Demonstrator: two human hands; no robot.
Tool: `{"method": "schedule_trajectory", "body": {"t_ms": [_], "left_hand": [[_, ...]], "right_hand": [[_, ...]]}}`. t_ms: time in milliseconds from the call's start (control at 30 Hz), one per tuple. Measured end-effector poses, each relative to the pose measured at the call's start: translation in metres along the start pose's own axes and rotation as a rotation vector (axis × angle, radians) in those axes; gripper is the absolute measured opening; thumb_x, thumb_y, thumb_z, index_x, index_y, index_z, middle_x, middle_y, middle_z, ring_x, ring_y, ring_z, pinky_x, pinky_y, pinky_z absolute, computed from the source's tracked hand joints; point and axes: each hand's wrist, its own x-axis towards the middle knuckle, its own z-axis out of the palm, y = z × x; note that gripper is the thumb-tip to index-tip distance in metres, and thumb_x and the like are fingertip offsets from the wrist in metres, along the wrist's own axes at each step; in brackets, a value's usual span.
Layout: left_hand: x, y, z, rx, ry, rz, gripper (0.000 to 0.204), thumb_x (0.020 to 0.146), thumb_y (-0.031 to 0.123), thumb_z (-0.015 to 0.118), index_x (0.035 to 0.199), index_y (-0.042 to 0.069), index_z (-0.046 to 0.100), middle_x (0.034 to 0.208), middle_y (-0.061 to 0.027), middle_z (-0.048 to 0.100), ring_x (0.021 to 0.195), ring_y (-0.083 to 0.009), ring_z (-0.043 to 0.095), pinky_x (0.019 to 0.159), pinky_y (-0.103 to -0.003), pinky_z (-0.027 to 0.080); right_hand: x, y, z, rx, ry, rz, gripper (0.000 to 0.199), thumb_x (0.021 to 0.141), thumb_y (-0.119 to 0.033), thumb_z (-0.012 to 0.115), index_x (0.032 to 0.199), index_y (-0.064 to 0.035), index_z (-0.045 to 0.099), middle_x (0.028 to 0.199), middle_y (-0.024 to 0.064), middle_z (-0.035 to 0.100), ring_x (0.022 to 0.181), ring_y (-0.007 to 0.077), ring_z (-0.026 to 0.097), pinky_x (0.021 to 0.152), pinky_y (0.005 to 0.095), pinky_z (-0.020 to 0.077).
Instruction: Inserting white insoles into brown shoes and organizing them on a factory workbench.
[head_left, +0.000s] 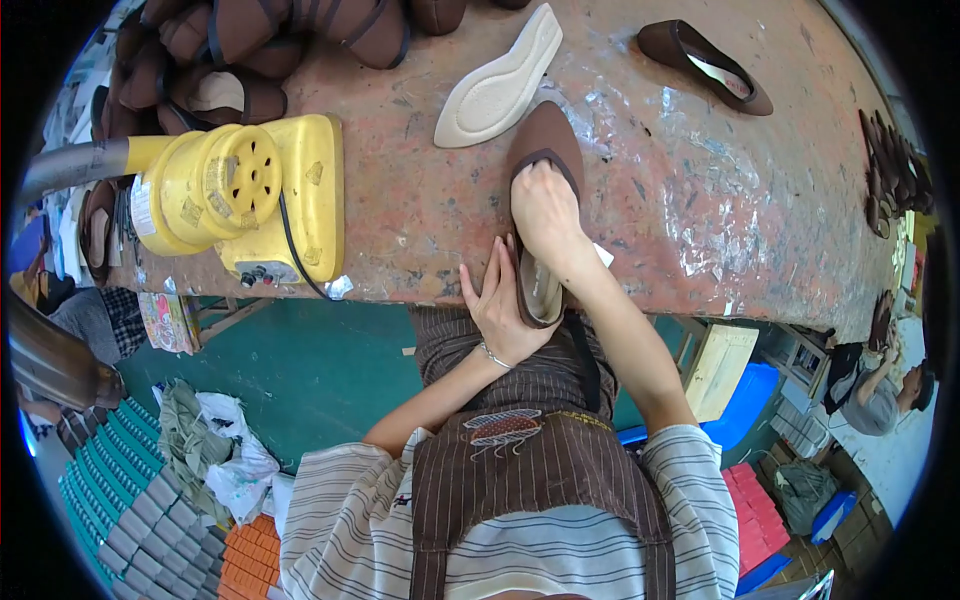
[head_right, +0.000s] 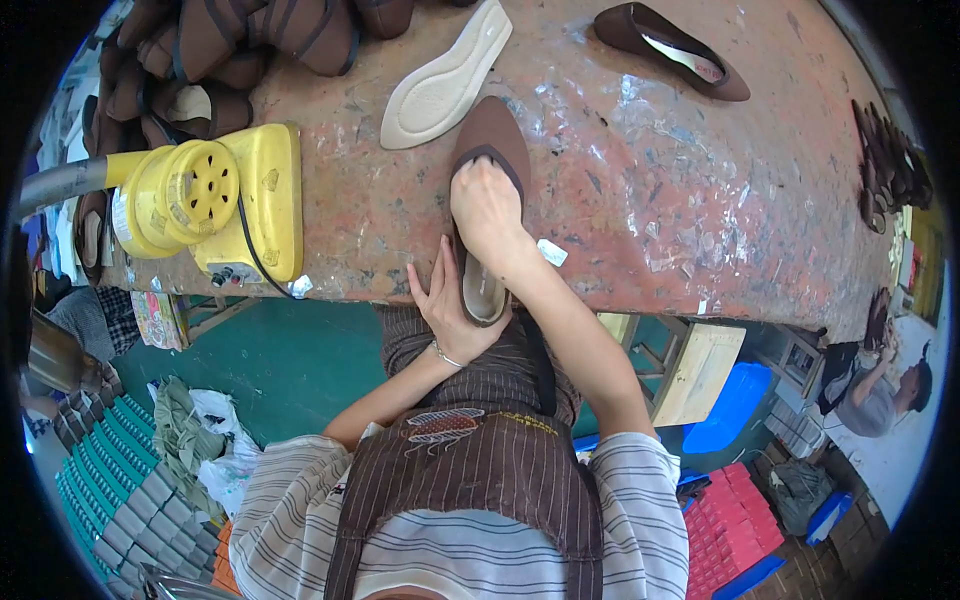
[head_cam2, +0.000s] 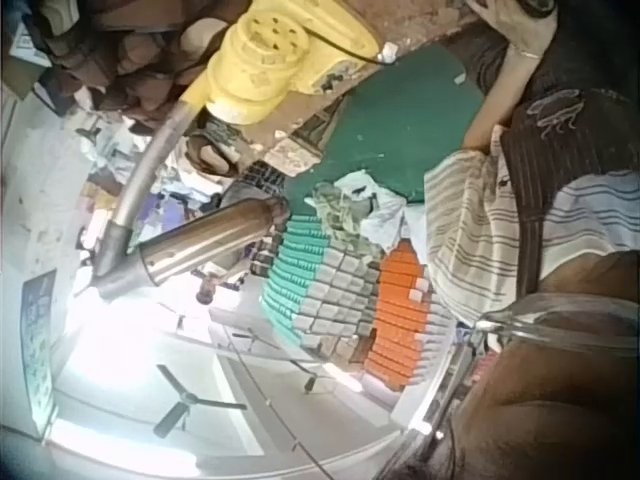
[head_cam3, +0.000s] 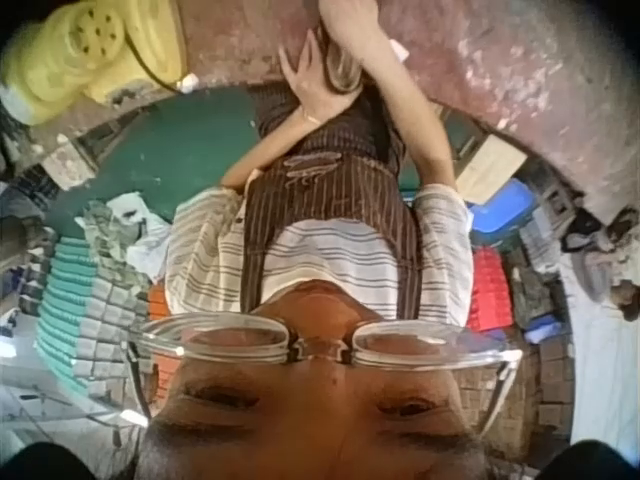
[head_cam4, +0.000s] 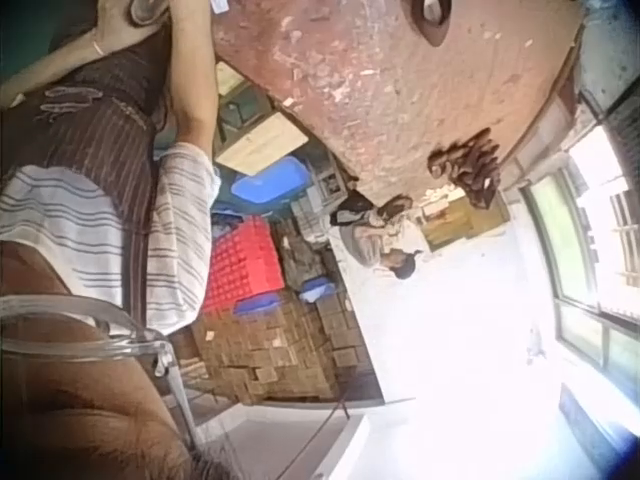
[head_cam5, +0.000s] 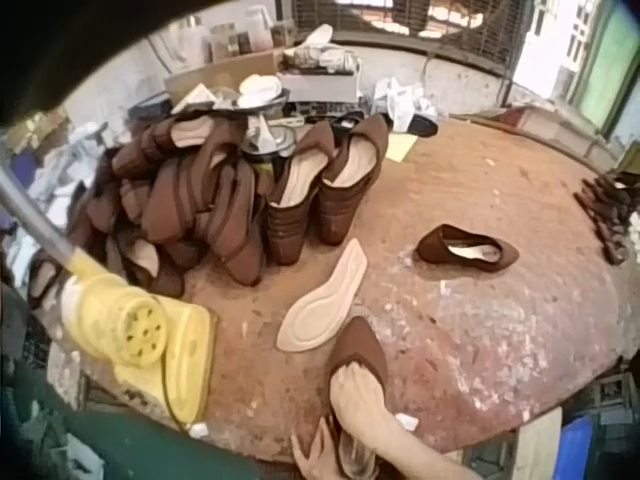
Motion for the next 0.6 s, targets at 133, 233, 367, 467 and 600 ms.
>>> {"method": "schedule_trajectory", "body": {"t_ms": [133, 233, 367, 467, 600], "left_hand": [[-0.001, 0.003, -0.002, -0.018, -0.011, -0.037, 0.114, 0.06, 0.04, 0.084, 0.145, -0.012, 0.028, 0.143, -0.0251, 0.046, 0.138, -0.033, 0.041, 0.115, -0.057, 0.005], [0.007, 0.003, -0.009, -0.041, 0.016, 0.07, 0.099, 0.059, 0.033, 0.085, 0.139, -0.003, 0.04, 0.134, -0.0237, 0.053, 0.131, -0.0331, 0.047, 0.114, -0.053, 0.016], [0.036, -0.02, -0.073, -0.518, -0.016, -0.277, 0.069, 0.061, 0.017, 0.083, 0.12, 0.006, 0.048, 0.113, -0.0106, 0.055, 0.111, -0.0238, 0.054, 0.102, -0.039, 0.038], [0.096, 0.001, -0.137, -1.128, 0.217, -0.469, 0.064, 0.065, 0.004, 0.076, 0.122, 0.007, 0.045, 0.111, -0.0023, 0.048, 0.104, -0.016, 0.053, 0.095, -0.032, 0.045], [0.21, -0.027, -0.217, -0.522, 0.604, 0.167, 0.062, 0.069, -0.004, 0.073, 0.124, 0.007, 0.046, 0.118, -0.0053, 0.05, 0.108, -0.0195, 0.055, 0.095, -0.033, 0.047]], "right_hand": [[-0.004, 0.01, 0.003, -0.09, 0.132, -0.211, 0.013, 0.074, 0.001, 0.056, 0.082, 0.0074, 0.064, 0.084, 0.0204, 0.062, 0.089, 0.0333, 0.062, 0.081, 0.0391, 0.0515], [-0.011, 0.018, -0.018, 0.187, 0.217, -0.26, 0.017, 0.079, 0.004, 0.053, 0.089, 0.0079, 0.066, 0.087, 0.0224, 0.065, 0.082, 0.0311, 0.066, 0.08, 0.0384, 0.052], [0.002, 0.035, -0.084, 1.194, -0.034, -0.182, 0.022, 0.089, -0.006, 0.058, 0.105, 0.004, 0.068, 0.097, 0.0217, 0.07, 0.085, 0.0225, 0.069, 0.081, 0.0352, 0.052], [0.026, 0.072, -0.089, 1.303, 0.358, 0.193, 0.03, 0.093, -0.02, 0.057, 0.115, -0.0006, 0.067, 0.102, 0.0204, 0.07, 0.088, 0.0269, 0.069, 0.082, 0.0404, 0.0512], [0.086, 0.044, -0.032, 0.554, 0.488, 0.543, 0.078, 0.09, -0.051, 0.054, 0.142, 0.0051, 0.038, 0.117, 0.0233, 0.058, 0.109, 0.0359, 0.057, 0.09, 0.0433, 0.0447]]}}
